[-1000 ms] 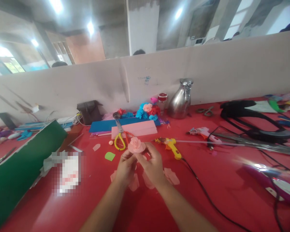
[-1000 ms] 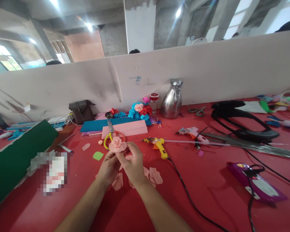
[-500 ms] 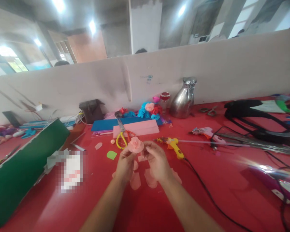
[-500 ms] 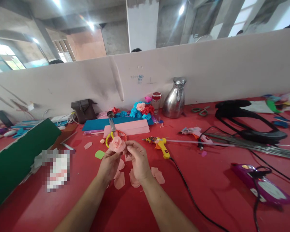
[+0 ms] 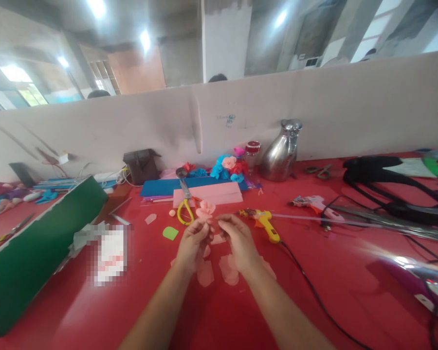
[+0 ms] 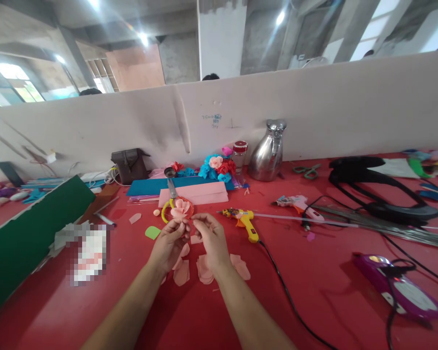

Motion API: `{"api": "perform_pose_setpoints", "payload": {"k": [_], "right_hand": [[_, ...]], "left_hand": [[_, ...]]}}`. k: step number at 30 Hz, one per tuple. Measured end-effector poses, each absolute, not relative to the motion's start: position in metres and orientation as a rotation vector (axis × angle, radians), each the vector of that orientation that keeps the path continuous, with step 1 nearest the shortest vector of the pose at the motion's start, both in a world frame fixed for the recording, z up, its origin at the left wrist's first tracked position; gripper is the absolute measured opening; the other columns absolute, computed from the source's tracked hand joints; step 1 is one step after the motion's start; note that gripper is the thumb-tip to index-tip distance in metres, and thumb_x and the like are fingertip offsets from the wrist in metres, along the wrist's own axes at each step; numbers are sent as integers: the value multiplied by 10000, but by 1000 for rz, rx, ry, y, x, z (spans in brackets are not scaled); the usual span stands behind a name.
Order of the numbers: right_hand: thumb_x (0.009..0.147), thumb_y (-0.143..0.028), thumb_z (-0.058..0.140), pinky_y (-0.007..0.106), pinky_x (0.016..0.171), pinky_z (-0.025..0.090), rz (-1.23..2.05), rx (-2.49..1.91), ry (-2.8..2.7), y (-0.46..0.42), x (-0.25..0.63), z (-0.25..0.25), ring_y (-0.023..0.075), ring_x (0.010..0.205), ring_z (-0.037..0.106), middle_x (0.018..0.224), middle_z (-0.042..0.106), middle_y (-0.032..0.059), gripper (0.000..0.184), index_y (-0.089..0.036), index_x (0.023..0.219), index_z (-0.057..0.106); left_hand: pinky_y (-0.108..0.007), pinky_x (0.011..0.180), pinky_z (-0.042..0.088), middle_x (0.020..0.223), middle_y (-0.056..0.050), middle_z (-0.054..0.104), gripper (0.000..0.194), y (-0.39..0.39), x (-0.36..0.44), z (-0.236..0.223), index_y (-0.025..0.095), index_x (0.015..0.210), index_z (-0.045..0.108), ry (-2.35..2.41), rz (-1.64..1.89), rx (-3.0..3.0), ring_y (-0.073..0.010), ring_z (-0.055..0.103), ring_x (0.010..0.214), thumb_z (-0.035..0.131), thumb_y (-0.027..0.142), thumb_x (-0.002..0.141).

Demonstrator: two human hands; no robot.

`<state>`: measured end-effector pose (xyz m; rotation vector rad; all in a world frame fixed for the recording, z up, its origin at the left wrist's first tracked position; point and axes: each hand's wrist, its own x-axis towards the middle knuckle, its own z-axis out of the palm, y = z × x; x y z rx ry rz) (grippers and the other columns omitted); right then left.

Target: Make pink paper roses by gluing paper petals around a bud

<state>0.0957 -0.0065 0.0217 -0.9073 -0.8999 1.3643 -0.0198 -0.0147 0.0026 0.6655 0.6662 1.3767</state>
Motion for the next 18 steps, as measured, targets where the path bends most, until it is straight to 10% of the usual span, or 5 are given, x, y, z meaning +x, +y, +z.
{"api": "perform_pose_setpoints", "payload": {"k": [18], "right_hand": [[701, -324, 646, 253, 593, 455, 1143, -1028, -1161, -10, 90, 18, 149, 665, 585, 732, 603, -2, 175, -203, 820, 601]], "left_hand": [[-150, 439, 294, 596, 51, 531, 301, -14, -19, 1, 202, 927, 581, 747, 1409, 603, -37, 419, 453, 721, 233, 663]]}}
